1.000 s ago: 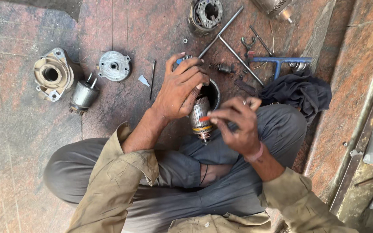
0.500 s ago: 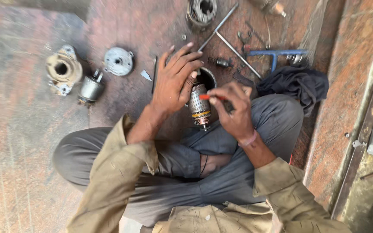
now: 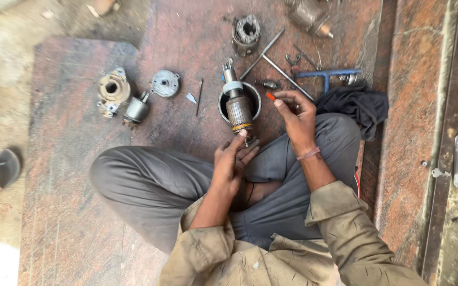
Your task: The person sits on the workshop floor repairing a starter motor. They hold the motor housing and use a screwdriver to work on the commutator and brush area, then lift the armature out of the housing and continue working on it with the screwdriver, with other motor parts and hand tools laid out on the floor around them.
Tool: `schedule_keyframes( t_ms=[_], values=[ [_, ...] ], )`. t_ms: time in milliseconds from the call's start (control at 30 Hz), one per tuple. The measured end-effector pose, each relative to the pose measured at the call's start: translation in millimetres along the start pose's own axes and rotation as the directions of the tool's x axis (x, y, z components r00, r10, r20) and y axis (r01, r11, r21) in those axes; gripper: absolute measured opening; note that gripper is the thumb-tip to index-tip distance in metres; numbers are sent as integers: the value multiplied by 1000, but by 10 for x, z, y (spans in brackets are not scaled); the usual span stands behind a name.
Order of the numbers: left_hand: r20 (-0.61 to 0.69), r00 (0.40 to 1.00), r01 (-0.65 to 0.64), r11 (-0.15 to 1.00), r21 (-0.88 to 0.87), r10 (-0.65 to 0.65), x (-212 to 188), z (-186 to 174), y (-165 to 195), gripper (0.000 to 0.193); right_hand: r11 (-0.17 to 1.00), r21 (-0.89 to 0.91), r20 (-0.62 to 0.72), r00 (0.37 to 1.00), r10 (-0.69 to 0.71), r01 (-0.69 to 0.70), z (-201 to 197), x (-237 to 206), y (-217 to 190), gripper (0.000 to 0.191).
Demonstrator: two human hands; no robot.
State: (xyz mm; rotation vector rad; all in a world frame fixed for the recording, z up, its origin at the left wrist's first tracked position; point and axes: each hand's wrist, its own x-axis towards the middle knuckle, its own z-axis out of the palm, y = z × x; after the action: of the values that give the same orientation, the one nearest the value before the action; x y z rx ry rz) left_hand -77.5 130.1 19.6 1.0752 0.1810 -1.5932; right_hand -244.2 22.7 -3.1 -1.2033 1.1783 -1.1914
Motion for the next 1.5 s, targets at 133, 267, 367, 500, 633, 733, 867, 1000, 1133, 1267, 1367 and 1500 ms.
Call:
schedule_keyframes(
  t_ms=[133,267,367,500,633,733,867,1000,1133,1267,1367,1500],
  values=[
    [33,999,-9,989,-150,14,139,-53,-118,51,1000,19,-27,1000,3,-2,-14,31,72,14],
    [-12,1000,2,955,-298,-6,267,-116,-271,47,991,133,-75,997,29,-19,-2,52,73,12],
    [-43,999,-29,928,-371,14,396,-105,-344,43,991,137,-74,997,7,3,14,50,29,13],
    [-61,997,-76,906,-417,56,504,-3,-347,36,987,159,-68,998,-12,23,45,-6,-156,14],
    [-63,994,-108,890,-443,89,466,137,-292,30,981,188,-60,998,-28,39,63,-97,-375,12],
    [-43,994,-110,865,-489,102,390,195,-255,28,977,206,-54,998,-42,53,54,-168,-506,12],
    [23,987,-119,828,-548,157,264,231,-228,29,967,238,-52,995,-82,92,36,-242,-631,14],
    [13,984,-146,854,-500,176,206,294,-206,31,946,294,-23,991,-134,135,40,-313,-764,15],
    [-60,986,-165,835,-524,157,176,406,-151,28,938,312,6,987,-163,153,11,-436,-872,16],
    [-51,984,-167,784,-598,170,114,474,-146,26,941,278,4,980,-199,190,-115,-576,-966,16],
    [-91,985,-172,769,-616,147,63,508,-158,25,936,299,-26,982,-186,185,-254,-620,-1006,16],
    [-173,978,-202,765,-611,120,49,488,-184,24,922,370,-86,992,-88,114,-395,-586,-957,15]
  ],
)
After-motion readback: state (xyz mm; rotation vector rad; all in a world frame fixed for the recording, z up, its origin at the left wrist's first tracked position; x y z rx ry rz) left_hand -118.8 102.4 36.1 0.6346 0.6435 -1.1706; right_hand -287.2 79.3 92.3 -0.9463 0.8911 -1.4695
